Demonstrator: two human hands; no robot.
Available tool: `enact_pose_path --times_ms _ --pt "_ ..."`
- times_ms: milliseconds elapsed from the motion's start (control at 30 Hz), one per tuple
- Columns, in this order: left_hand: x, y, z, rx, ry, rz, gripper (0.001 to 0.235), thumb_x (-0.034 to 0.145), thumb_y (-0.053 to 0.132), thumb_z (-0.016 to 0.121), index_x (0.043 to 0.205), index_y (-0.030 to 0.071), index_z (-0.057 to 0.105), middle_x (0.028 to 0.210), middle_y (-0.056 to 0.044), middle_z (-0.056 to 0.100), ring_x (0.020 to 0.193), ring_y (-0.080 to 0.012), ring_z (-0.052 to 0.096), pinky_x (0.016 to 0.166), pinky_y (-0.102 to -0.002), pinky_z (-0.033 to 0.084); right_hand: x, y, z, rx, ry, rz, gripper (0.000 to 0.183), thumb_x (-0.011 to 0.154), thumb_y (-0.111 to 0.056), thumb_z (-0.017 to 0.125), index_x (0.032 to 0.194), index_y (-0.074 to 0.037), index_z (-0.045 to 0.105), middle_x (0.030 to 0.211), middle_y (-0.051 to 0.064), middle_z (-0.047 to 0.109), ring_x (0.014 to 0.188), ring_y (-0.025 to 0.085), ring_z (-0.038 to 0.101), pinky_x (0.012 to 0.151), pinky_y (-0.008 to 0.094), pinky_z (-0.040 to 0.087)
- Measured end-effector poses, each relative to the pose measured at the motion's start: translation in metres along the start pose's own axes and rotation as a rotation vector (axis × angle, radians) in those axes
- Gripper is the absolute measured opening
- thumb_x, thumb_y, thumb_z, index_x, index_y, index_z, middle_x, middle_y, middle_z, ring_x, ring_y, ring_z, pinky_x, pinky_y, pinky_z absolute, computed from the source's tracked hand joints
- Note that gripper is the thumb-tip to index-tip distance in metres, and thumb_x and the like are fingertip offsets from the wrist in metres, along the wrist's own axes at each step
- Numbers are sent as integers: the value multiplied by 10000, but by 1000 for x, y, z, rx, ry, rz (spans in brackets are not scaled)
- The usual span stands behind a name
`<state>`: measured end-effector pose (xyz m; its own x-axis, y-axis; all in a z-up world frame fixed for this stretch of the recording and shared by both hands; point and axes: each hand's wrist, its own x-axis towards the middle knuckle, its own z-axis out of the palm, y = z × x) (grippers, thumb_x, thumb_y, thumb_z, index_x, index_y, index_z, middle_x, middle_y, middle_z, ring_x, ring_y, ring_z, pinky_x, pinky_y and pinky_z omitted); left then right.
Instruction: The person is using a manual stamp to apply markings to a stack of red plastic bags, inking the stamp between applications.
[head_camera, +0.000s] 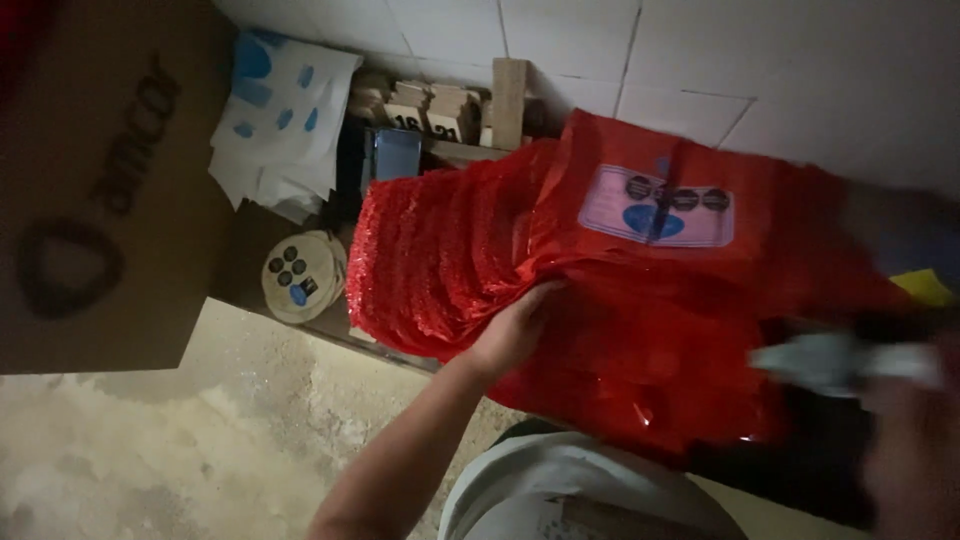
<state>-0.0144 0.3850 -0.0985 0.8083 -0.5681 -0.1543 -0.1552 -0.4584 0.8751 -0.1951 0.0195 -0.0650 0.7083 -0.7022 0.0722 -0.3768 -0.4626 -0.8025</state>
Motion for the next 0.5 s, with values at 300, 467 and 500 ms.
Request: enact_pose_path --times_ms 300,467,500 --pt "11 -33 -9 -41 -75 19 553 976 260 640 1511 233 499 1447 -41 617 1336 -250 591 1126 -388 472 -42 -79 152 213 -301 -732 621 793 -141 837 1368 -27 633 1310 127 695 1135 274 705 968 371 577" --pt "17 -18 -16 101 -152 -27 576 988 220 576 1550 269 458 1475 -48 591 1344 -274 573 1158 -425 435 -50 -95 174 155 -268 -777 560 841 -158 815 1359 -49 633 1305 111 690 1152 264 683 1006 395 550" --pt "15 -5 -23 146 -181 36 547 1023 96 536 1559 177 464 1488 -151 573 1352 -355 552 1186 -489 404 -50 -99 176 157 -257 -806 539 857 -140 804 1356 -36 628 1289 128 689 1135 283 684 995 417 552"
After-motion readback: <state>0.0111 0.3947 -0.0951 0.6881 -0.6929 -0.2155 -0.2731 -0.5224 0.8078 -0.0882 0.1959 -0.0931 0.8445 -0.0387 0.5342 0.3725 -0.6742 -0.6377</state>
